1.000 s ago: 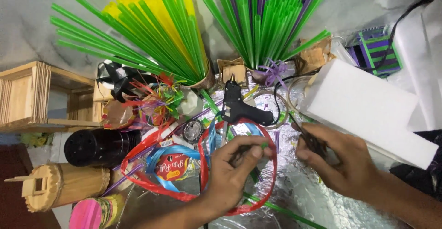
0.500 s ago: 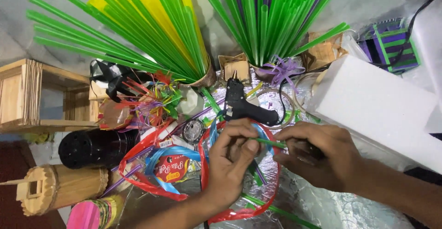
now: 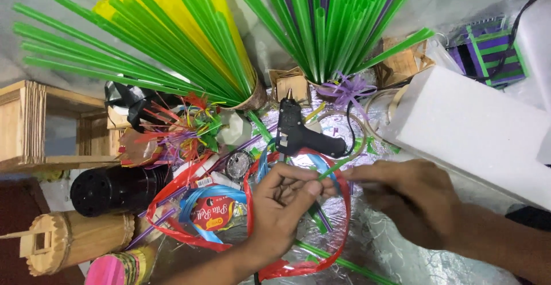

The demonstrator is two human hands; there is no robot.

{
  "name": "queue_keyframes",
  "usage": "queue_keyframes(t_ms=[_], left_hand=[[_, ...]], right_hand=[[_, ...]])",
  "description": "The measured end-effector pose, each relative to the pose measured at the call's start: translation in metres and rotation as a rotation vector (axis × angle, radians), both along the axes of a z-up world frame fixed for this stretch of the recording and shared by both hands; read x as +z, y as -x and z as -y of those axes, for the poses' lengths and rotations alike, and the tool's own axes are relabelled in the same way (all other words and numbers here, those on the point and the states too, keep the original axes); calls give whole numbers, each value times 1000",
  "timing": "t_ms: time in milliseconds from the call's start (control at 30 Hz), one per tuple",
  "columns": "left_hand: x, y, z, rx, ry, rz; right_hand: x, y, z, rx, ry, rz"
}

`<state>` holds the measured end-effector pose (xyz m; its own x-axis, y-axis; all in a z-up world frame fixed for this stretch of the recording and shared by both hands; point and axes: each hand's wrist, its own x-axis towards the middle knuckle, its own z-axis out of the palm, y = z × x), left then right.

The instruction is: A person is seen crafting a decorative item by cutting green plastic straws into small segments and gluing them together using a hot glue gun.

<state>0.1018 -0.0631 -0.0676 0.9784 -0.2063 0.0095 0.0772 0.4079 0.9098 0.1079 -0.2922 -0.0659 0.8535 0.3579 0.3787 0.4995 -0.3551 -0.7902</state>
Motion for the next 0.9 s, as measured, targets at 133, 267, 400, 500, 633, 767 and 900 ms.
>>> queue_keyframes(t_ms=[133,267,400,500,633,767,900], left_hand=[[-9,-3,0,56,-37,-34],[-17,-4,-2,95,-92,-78],[-21,-4,-2,87,18,-46],[-21,-2,-1,108,28,-104],[-24,2,1,91,133,-157],[-25,5,1,60,97,-110],[-23,6,1,31,1,-74]], right_hand=[[-5,-3,4,28,94,-4],[2,-8,1,84,305,47],[15,-9,-2,38,378,377],[10,-8,0,32,410,329],[30,-12,-7,67,297,376],[29,-10,-4,64,190,223],[29,-8,-1,131,201,118]])
